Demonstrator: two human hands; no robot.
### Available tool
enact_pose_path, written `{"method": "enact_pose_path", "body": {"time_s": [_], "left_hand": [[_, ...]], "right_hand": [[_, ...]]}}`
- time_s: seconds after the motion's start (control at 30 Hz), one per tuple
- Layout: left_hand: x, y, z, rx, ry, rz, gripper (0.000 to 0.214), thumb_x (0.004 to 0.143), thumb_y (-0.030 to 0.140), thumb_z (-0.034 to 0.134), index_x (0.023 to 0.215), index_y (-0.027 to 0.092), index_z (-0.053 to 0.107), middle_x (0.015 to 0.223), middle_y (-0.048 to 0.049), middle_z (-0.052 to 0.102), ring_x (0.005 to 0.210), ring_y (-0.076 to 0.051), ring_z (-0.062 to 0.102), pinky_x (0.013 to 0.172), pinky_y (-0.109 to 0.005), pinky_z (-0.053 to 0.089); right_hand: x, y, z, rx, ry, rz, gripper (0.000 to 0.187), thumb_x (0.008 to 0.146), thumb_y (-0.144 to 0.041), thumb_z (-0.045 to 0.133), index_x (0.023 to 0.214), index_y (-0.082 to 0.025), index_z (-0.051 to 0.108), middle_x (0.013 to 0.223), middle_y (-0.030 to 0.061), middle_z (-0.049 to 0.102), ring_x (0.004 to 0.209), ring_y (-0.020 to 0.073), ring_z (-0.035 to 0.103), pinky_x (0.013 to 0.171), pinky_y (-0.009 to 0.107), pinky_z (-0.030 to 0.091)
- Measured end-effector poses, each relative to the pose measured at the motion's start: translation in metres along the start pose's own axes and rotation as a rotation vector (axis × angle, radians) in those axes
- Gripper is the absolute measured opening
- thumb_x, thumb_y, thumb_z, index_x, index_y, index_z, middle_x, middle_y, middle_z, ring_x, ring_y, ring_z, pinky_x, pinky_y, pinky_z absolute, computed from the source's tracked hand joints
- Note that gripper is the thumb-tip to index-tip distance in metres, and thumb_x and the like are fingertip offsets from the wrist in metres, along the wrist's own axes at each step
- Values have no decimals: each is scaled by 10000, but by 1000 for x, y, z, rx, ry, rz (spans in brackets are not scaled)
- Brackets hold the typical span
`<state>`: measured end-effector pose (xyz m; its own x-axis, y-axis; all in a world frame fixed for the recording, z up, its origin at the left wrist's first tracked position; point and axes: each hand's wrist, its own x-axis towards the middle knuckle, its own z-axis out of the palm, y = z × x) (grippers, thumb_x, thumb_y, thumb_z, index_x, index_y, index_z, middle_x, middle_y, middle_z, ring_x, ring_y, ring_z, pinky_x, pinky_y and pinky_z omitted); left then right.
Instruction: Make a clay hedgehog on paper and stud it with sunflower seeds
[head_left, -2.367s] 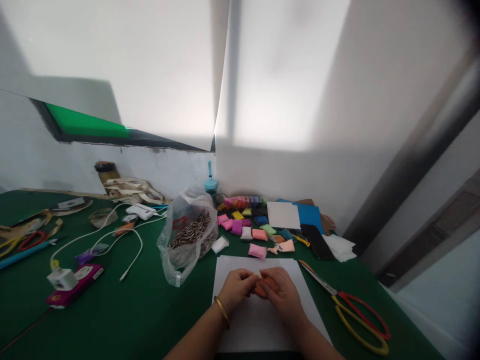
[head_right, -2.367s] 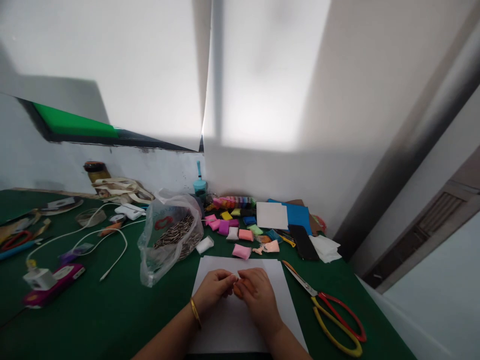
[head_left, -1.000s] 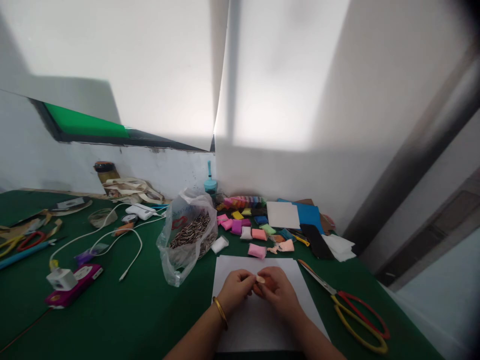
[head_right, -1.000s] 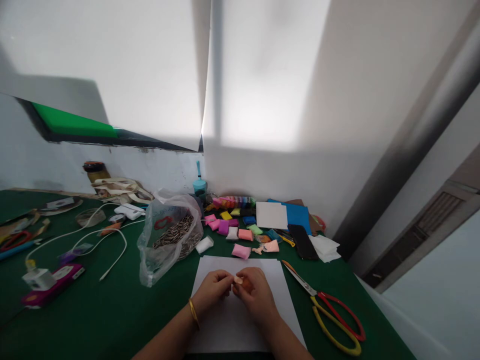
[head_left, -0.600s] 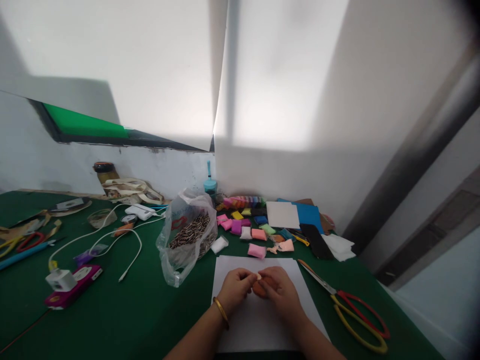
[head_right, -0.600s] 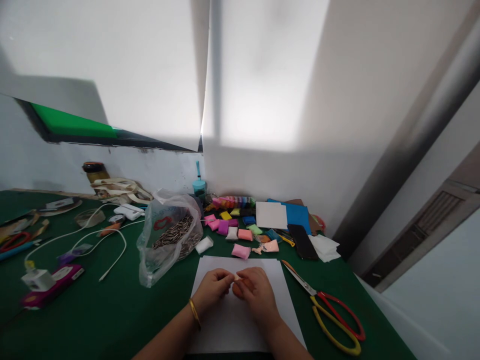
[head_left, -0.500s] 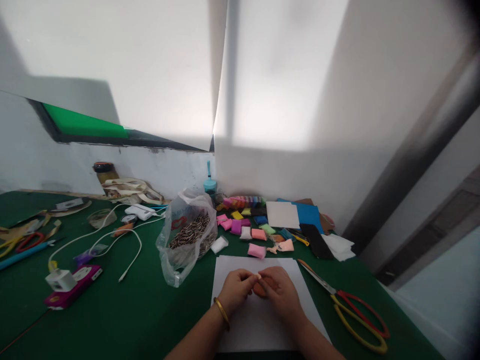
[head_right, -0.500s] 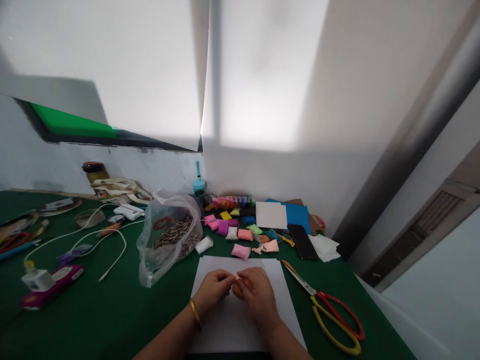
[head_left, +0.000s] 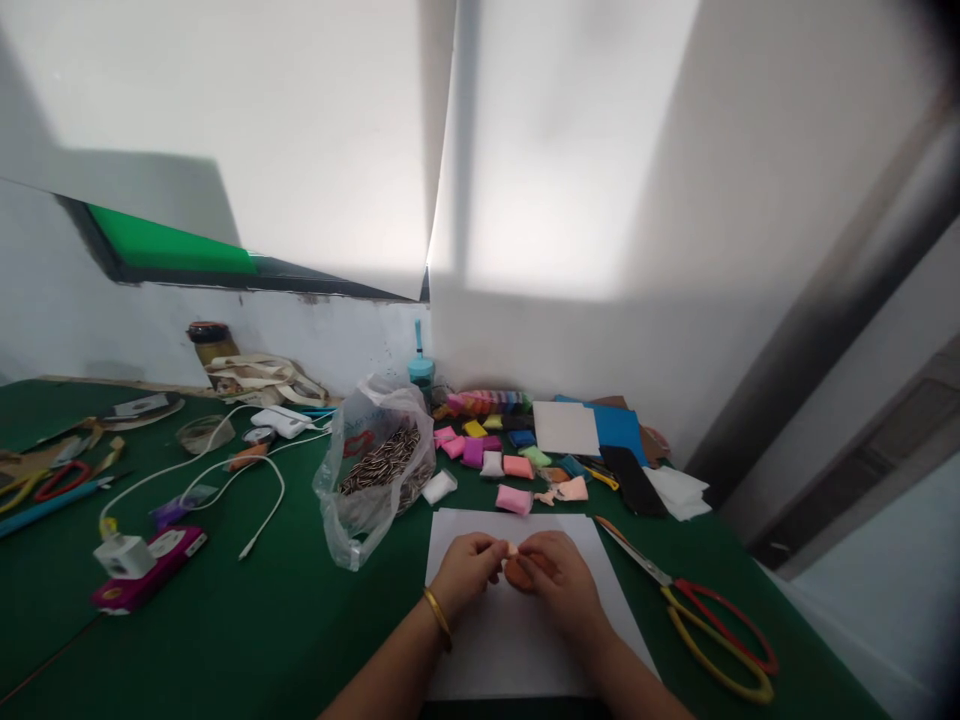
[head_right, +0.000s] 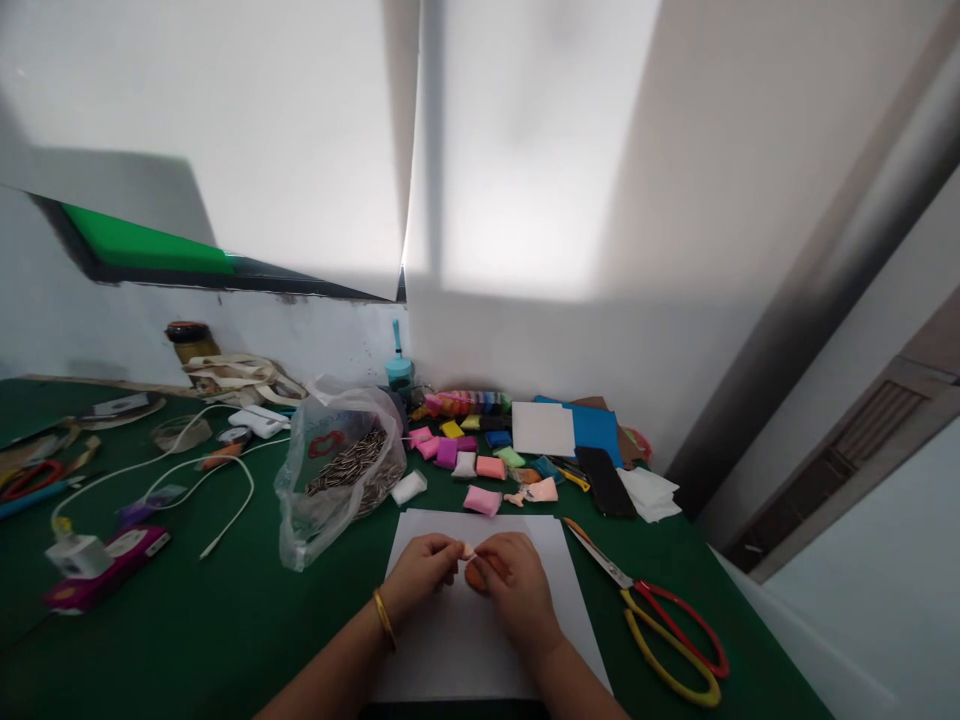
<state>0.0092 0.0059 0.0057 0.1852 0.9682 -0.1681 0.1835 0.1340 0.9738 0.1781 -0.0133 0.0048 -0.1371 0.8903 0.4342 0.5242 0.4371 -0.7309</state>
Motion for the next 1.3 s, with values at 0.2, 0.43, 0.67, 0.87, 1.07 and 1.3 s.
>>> {"method": "enact_pose_path", "body": {"time_s": [0.2,0.43,0.67,0.87,1.07,1.3], "left_hand": [[-11,3,-10,526,148,145,350,763,470,512,716,171,687,721,-53,636,679,-170,540,615,-267,333],[-17,2,-4,814,136,135,328,794,439,476,763,191,688,844,-74,641,761,-187,550,634,-281,314],[-15,5,-1,928,116,90,320,805,442,453,785,216,680,870,-43,636,780,-163,552,636,-269,323],[-13,1,-4,930,104,103,351,812,467,433,770,219,678,852,-38,654,746,-158,561,596,-268,312],[-7,1,-12,928,25,61,345,824,423,418,778,208,685,807,-40,680,720,-155,579,570,-266,302],[-8,5,-12,974,-1,92,346,830,427,416,781,209,680,819,-43,672,732,-170,581,587,-270,330]], "right_hand": [[0,10,0,0,81,38,200,823,-323,508,928,-220,643,949,65,640,941,236,564,835,387,456],[5,25,-8,46,140,163,233,808,-336,483,901,-217,660,958,66,656,951,244,572,855,391,443],[8,35,-9,203,157,422,345,758,-446,509,928,-191,668,1003,65,672,887,227,600,785,321,460],[9,37,-10,189,129,450,347,772,-436,475,944,-196,658,1006,58,666,839,213,603,776,317,469],[6,24,-10,-54,3,153,229,777,-268,467,863,-215,672,946,59,654,961,227,553,866,338,425],[1,14,-5,-227,-176,-51,324,727,-137,493,945,-270,691,1011,42,634,985,219,522,868,356,388]]}}
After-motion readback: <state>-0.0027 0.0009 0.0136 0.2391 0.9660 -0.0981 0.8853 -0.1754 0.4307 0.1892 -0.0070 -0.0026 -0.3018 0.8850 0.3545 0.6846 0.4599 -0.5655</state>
